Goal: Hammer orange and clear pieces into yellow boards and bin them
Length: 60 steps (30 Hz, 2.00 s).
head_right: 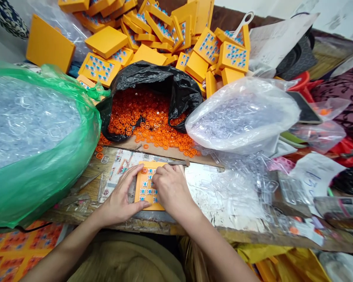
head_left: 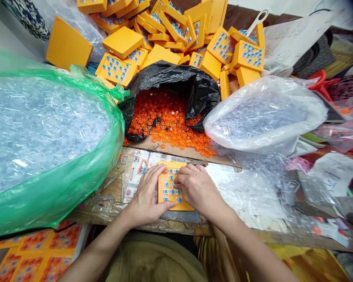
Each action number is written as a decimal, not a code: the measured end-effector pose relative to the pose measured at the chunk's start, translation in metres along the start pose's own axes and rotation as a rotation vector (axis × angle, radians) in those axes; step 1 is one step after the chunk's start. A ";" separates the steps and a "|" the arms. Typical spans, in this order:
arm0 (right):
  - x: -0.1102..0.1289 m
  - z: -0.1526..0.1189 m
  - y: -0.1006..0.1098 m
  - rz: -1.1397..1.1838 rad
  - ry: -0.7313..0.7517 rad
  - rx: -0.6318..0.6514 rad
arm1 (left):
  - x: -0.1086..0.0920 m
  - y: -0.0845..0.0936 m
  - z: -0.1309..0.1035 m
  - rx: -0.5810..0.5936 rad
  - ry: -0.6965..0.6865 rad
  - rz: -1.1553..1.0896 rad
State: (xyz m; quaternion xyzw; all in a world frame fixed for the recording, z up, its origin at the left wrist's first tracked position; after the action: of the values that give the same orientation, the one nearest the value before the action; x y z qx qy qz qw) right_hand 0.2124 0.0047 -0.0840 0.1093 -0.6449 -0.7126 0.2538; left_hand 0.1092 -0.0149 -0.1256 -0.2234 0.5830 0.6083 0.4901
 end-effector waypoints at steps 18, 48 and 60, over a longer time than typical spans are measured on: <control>-0.011 -0.016 0.004 0.235 0.004 -0.152 | 0.001 -0.003 -0.001 0.031 -0.006 0.000; -0.022 -0.024 0.000 0.358 -0.078 -0.296 | 0.001 -0.004 0.000 0.033 -0.027 0.013; -0.001 -0.018 0.010 0.195 0.035 -0.245 | 0.002 -0.004 0.000 0.022 -0.032 0.023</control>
State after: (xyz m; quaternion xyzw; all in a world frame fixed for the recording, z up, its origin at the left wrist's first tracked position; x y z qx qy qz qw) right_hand 0.2241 -0.0107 -0.0771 0.0269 -0.5563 -0.7556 0.3447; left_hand 0.1115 -0.0147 -0.1293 -0.2013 0.5845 0.6109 0.4946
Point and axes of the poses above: each hand's wrist, its own z-axis towards the middle knuckle, its own y-axis out of the back of the hand, x = y × z, the point moved 9 cm from there along z, towards the middle knuckle, and after that the axes turned 6 degrees about -x, right-handed, at the moved point
